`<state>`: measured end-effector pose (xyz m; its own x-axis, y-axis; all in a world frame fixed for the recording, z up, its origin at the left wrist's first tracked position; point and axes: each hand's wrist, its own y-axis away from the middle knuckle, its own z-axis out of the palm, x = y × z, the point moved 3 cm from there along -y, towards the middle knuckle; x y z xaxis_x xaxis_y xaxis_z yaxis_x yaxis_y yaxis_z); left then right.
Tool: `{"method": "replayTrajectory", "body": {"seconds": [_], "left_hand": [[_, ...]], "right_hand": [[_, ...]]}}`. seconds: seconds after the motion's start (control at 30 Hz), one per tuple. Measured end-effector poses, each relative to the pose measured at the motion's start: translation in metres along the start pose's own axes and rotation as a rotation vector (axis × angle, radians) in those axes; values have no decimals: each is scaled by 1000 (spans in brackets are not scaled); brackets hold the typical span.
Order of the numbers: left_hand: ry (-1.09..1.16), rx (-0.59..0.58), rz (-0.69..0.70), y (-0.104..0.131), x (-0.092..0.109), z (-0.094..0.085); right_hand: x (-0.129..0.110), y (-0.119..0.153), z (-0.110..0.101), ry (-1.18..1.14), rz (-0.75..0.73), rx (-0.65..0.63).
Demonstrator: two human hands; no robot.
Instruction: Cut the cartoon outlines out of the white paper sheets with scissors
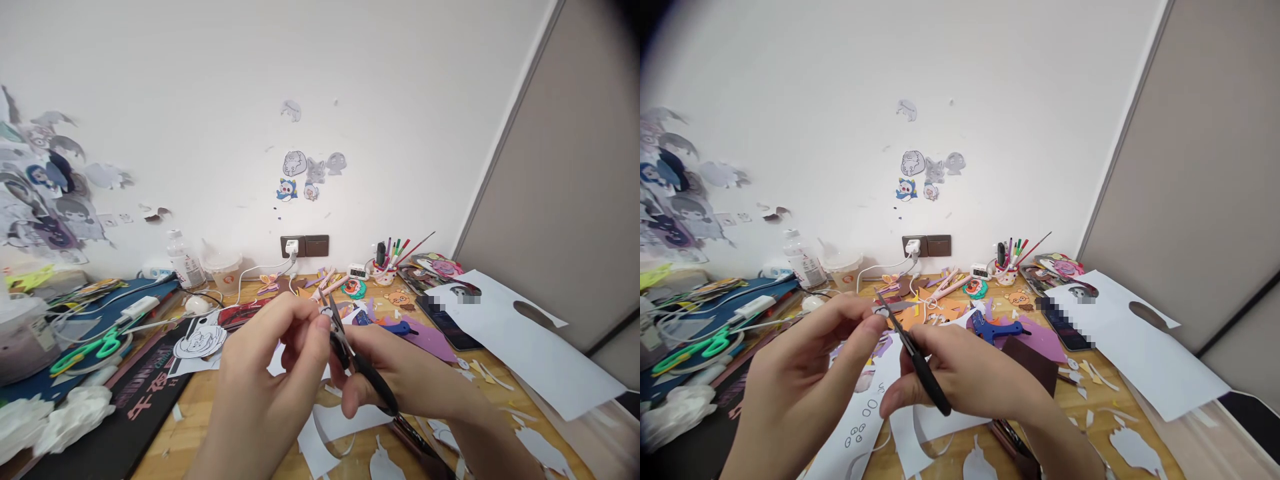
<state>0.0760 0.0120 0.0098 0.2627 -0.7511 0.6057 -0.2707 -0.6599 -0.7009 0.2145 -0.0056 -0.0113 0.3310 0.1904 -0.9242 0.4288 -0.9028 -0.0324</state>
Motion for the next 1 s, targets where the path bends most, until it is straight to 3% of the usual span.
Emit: {"method": "replayTrajectory", "body": {"seconds": [0.2, 0.67, 1.0], "left_hand": [[44, 18, -46, 1, -1, 1], [67, -115, -101, -1, -7, -6], [23, -54, 20, -2, -6, -11]], "right_hand": [[0, 1, -1, 43, -42, -10], [2, 1, -5, 128, -66, -34], [3, -1, -5, 145, -84, -38]]}}
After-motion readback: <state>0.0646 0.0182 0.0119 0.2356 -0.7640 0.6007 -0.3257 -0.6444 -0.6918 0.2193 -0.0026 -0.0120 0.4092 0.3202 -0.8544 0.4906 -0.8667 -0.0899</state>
